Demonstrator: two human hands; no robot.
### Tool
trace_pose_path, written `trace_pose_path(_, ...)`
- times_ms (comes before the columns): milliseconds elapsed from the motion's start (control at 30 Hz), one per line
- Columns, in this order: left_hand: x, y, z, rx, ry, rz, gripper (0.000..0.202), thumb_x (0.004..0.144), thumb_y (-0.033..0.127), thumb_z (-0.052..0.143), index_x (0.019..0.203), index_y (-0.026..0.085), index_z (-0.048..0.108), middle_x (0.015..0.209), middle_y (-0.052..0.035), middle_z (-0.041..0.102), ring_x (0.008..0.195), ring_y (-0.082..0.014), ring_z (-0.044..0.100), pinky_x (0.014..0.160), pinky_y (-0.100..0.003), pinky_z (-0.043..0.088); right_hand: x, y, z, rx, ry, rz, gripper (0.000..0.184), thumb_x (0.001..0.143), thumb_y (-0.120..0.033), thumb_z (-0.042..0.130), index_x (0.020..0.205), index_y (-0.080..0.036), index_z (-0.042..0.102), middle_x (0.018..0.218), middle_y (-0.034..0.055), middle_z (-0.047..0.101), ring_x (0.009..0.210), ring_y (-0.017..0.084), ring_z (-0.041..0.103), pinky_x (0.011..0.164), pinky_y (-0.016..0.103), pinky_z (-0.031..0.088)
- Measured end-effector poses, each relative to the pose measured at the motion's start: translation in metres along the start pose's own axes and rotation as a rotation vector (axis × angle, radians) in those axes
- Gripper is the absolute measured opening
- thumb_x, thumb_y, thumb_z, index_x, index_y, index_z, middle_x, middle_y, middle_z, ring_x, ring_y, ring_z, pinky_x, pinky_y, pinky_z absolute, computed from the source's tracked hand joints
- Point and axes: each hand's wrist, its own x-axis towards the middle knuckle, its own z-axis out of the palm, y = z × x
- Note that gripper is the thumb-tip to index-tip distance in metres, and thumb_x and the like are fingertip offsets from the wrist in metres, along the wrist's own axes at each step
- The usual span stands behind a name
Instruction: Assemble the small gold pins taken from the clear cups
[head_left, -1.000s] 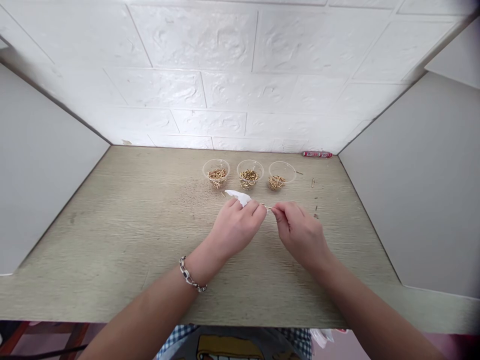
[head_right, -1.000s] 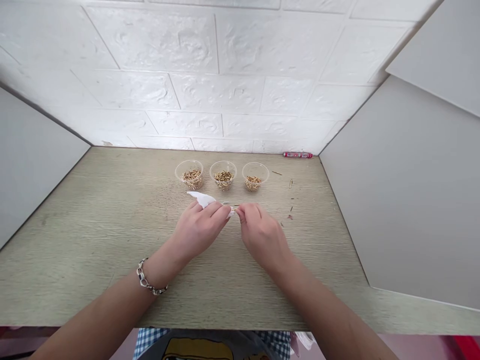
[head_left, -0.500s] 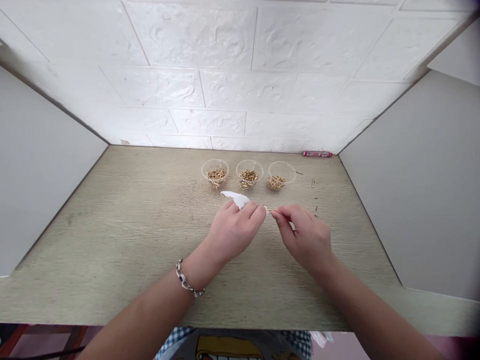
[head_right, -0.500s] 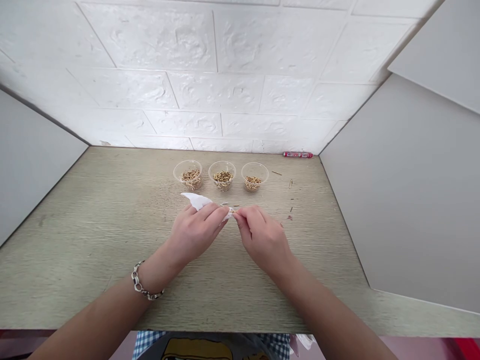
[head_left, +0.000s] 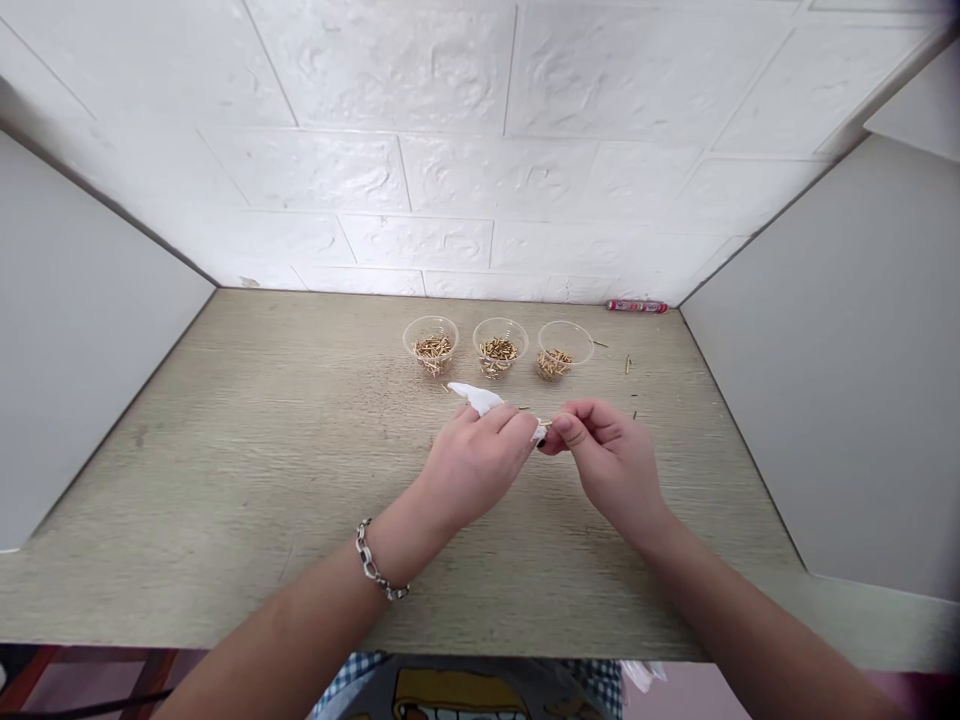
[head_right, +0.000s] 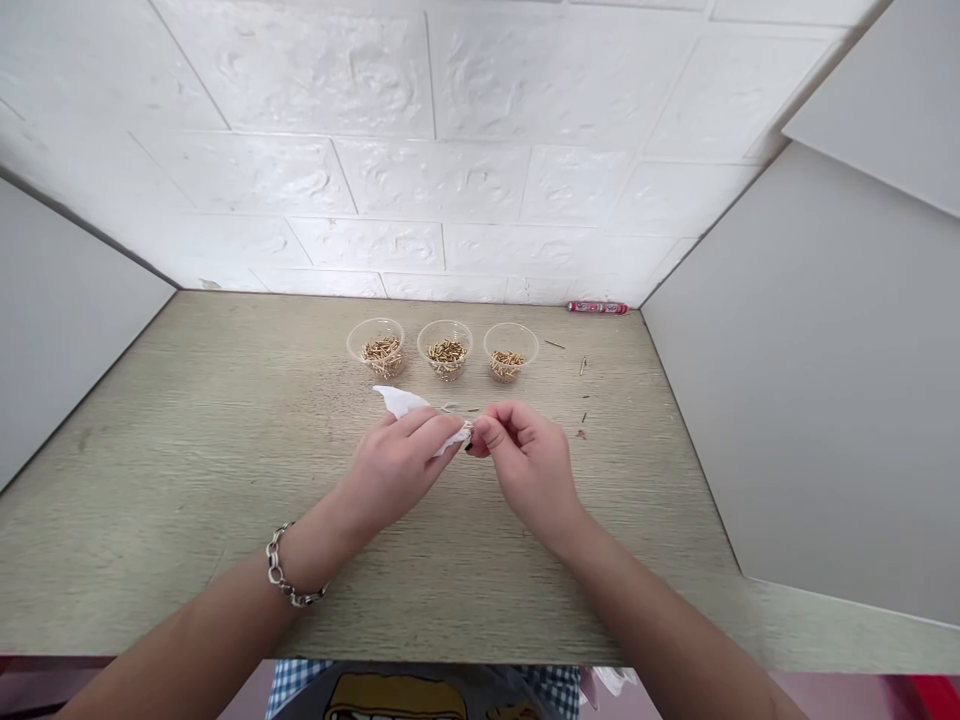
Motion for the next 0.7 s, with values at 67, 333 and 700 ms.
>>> trace_pose_path(67,0.0003,0.0005,0.0011,-0.060,-0.025,-0.047,0.014,0.085,0.019,0.048,0.073,0.018,0.054,0.067,0.0030,0.060,0.063,-0.0109,0.054,0.058,-0.026,0.033,0.0010,0.0006,0.0011,0.057,-0.004,0.029,0.018,0.081,-0.032,0.056,0.069,-0.018,0.056,0.058,-0.0021,0.060,0.056,0.009,0.058,0.055,0.022,0.050)
trace_pose_path(333,0.0032,0.0007,0.0004,-0.196,-0.107,-0.132,0.017,0.087,0.022,0.046,0.075,0.018,0.056,0.068,0.0032,0.062,0.066,-0.0101,0.055,0.060,-0.025,0.035,0.0055,0.0012,-0.0002,0.220,-0.069,0.158,0.025,0.078,-0.038,0.060,0.065,-0.017,0.053,0.055,-0.0026,0.056,0.049,0.008,0.053,0.048,0.021,0.047)
trace_pose_path(700,0.0027,-0.0023,0.0044,-0.217,-0.168,-0.208,0.012,0.084,0.023,0.051,0.076,0.018,0.059,0.068,0.0021,0.061,0.064,-0.0107,0.055,0.061,-0.025,0.036,0.0097,0.0086,0.0015,0.290,-0.088,0.236,0.028,0.074,-0.042,0.063,0.065,-0.017,0.052,0.055,-0.0025,0.055,0.048,0.008,0.052,0.045,0.021,0.045)
